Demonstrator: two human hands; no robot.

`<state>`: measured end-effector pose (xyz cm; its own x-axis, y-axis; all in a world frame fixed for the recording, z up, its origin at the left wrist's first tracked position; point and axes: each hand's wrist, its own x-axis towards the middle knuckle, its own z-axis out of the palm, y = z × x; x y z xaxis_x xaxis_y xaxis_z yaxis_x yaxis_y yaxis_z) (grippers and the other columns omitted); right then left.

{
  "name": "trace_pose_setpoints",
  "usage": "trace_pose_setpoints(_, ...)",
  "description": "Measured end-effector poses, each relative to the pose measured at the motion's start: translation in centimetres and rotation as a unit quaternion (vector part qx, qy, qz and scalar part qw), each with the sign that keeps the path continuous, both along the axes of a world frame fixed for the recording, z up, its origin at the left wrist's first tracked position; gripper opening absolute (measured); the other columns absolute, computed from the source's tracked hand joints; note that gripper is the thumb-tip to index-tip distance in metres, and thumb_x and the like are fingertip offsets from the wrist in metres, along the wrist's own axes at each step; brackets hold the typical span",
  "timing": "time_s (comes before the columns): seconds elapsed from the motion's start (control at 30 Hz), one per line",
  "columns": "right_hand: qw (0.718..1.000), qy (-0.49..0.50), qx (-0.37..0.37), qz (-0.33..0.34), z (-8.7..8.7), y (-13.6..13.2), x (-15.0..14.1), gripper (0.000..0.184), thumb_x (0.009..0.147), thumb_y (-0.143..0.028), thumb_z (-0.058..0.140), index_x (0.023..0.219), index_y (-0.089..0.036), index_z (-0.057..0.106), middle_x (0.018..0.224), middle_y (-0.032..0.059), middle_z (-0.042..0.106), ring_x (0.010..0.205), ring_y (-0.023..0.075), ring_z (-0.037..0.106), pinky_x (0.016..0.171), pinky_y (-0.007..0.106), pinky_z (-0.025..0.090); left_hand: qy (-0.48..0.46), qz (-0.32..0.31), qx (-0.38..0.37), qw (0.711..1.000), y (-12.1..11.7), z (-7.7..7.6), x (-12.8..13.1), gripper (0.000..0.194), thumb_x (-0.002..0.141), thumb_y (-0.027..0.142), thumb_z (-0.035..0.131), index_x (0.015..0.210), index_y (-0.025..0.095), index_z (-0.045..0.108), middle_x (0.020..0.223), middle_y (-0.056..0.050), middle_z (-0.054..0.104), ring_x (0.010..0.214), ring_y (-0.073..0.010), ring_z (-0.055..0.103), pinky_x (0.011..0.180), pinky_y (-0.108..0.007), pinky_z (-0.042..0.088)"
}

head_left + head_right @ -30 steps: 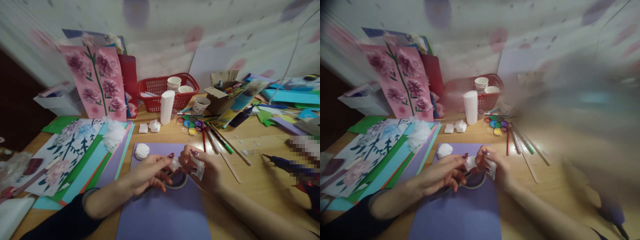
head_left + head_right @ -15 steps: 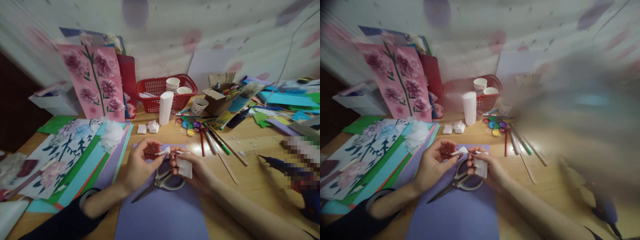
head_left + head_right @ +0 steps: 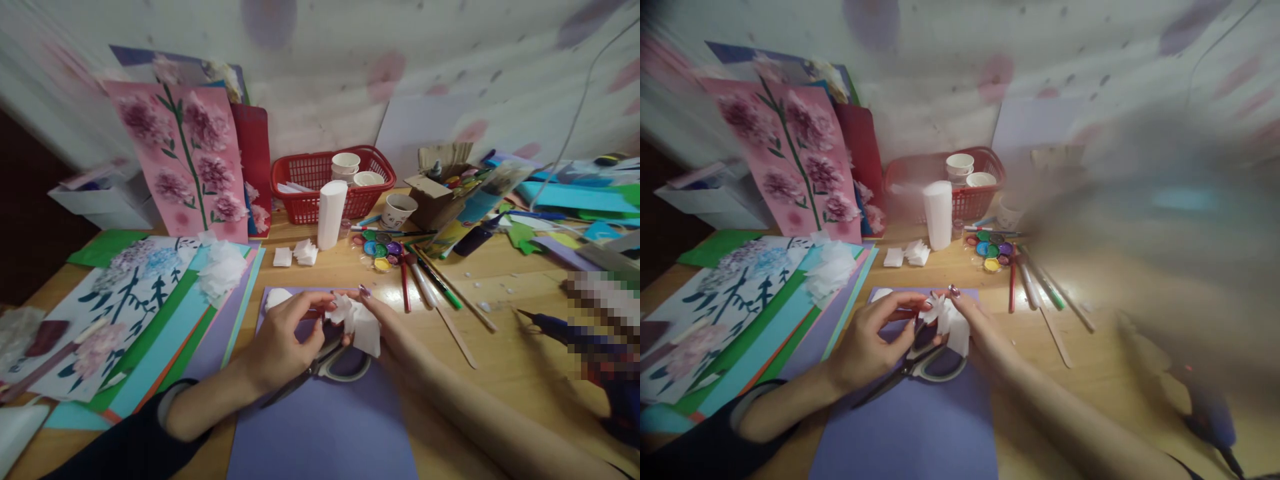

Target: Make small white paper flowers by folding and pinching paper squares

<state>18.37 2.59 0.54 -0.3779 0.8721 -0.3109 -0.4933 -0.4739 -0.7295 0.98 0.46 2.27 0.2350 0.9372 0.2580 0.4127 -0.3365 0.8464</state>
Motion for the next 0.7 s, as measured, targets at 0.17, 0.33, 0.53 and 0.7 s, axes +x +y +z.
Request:
trace_pose_setpoints(0.17,1.000,0.005,-0.020,-0.009,0.3,0.0,0.1,0.027,0.067,-0.021,0.074,0.093,-0.016,0.071,0.072,0.0020,0.071,0.056,0.0128,0.062,0.052,0.022,0.054,-0.032,0.019,-0.026,0.999,0.1,0.0,-0.1,0.023,0.084,0.014,0.062,0.106,0.020,0.065,0.099,-0.005,0.076,0.091,-0.0182,0.073,0.087,-0.030,0.057)
trace_pose_setpoints(0.33,0.999,0.001,-0.035,-0.003,0.3,0.1,0.1,0.031,0.063,-0.016,0.066,0.094,-0.016,0.070,0.076,0.0023,0.071,0.056,0.0129,0.062,0.052,0.023,0.054,-0.051,0.046,-0.033,0.997,0.3,-0.5,-0.4,0.020,0.085,0.016,0.064,0.104,0.021,0.065,0.096,-0.004,0.076,0.092,-0.0172,0.072,0.088,-0.029,0.055)
trace_pose_setpoints(0.53,0.999,-0.022,-0.033,-0.005,0.3,0.1,0.2,0.037,0.060,-0.014,0.063,0.097,-0.016,0.067,0.074,0.0019,0.069,0.053,0.0127,0.059,0.049,0.023,0.050,-0.113,0.074,-0.033,0.990,0.1,-1.3,-0.7,0.021,0.082,0.020,0.070,0.102,0.023,0.066,0.096,-0.003,0.075,0.093,-0.0173,0.071,0.095,-0.031,0.050)
trace_pose_setpoints(0.7,1.000,-0.008,-0.014,0.014,-0.2,0.1,0.4,0.022,0.059,-0.009,0.061,0.079,-0.016,0.067,0.066,0.0004,0.064,0.054,0.0118,0.058,0.053,0.022,0.047,-0.247,0.106,-0.112,0.957,0.7,-1.2,-0.6,0.025,0.076,0.026,0.076,0.097,0.019,0.067,0.094,-0.004,0.073,0.094,-0.0177,0.068,0.090,-0.030,0.052)
